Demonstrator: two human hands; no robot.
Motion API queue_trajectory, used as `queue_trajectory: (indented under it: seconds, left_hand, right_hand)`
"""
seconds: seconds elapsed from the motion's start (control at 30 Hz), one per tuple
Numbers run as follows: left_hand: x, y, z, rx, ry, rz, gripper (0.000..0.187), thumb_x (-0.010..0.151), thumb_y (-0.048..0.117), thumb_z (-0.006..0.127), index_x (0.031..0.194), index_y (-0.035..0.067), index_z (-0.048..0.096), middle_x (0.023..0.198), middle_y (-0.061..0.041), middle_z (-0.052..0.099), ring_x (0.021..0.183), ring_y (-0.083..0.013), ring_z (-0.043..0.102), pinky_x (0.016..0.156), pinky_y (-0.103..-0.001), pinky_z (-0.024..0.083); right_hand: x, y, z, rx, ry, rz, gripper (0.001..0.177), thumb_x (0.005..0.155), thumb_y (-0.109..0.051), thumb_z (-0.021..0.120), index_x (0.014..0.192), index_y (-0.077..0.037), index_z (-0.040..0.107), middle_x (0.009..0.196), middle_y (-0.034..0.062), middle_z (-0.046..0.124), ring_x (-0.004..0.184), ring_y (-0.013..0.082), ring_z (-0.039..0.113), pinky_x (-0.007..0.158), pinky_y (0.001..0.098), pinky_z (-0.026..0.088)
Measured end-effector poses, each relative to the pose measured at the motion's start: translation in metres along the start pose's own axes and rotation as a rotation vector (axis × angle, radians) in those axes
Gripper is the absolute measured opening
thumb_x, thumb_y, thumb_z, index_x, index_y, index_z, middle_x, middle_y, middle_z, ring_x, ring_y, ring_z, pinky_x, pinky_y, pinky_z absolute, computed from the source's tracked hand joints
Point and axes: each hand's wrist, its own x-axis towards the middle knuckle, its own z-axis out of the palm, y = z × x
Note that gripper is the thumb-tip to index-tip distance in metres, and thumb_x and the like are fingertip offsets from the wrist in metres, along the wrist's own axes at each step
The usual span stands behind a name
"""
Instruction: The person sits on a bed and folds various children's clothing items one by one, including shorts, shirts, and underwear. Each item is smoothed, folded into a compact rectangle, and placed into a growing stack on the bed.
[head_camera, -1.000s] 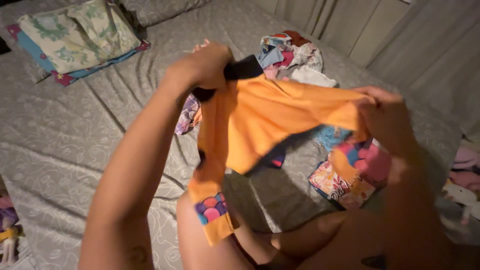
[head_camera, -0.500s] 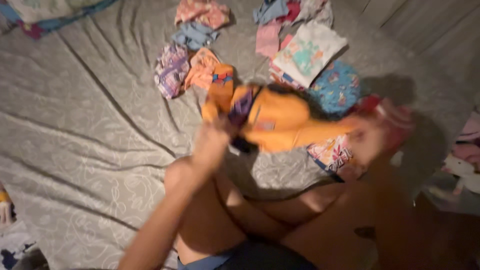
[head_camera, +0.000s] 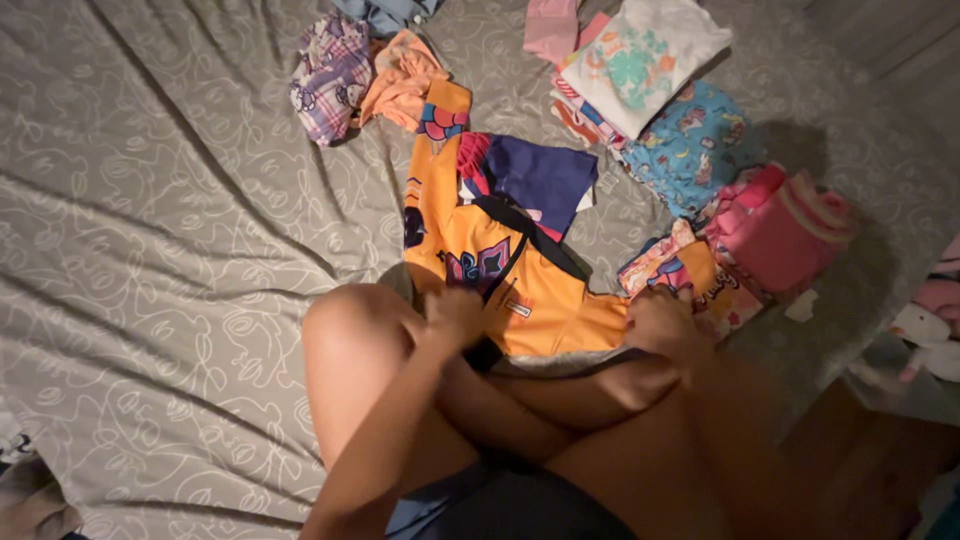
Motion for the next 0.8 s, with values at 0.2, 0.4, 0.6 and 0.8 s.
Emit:
queue_trajectory:
  seconds: [0.2,0.4,0.6,0.8]
  left_hand:
    - [0.023,-0.035,-0.027,-0.185,0.588,-0.039,0.018,0.096,0.02,0.062,0.095,0.005,0.073,0.094,-0.018,0.074,0.084,-0.0359,0.075,0.071,-0.046,0.061]
    - [-0.018,0.03,0.02,-0.301,0.227,0.52,0.028,0.072,0.031,0.08,0.091,0.011,0.074,0.109,-0.02,0.067,0.109,-0.04,0.062,0.09,-0.05,0.054]
    - [-0.026,0.073,0.064,0.113,0.531,0.437,0.054,0.084,0.018,0.064,0.138,0.02,0.054,0.12,-0.01,0.059,0.111,-0.0297,0.058,0.098,-0.052,0.045]
    - [-0.012,0.07,0.093,0.087,0.64,0.429,0.038,0.097,0.016,0.056,0.134,0.016,0.058,0.119,-0.011,0.06,0.103,-0.0284,0.059,0.093,-0.046,0.049]
  right_hand:
    - [0.018,0.023,0.022,0.228,0.466,0.057,0.04,0.063,-0.032,0.078,0.097,-0.01,0.074,0.106,0.0132,0.071,0.109,0.0395,0.061,0.092,0.0602,0.04]
    - [0.03,0.089,0.048,0.205,0.837,0.294,0.077,0.078,-0.054,0.084,0.125,0.003,0.065,0.122,0.0267,0.066,0.115,0.045,0.06,0.097,0.0538,0.047]
    - [0.013,0.089,0.025,0.404,0.425,0.628,0.056,0.073,-0.043,0.087,0.11,-0.003,0.073,0.106,0.0223,0.07,0.102,0.0419,0.065,0.086,0.0532,0.051]
    - [0.005,0.075,-0.014,1.29,0.549,0.642,0.038,0.083,-0.023,0.072,0.118,-0.008,0.066,0.096,0.0098,0.07,0.079,0.0215,0.064,0.063,0.0338,0.051]
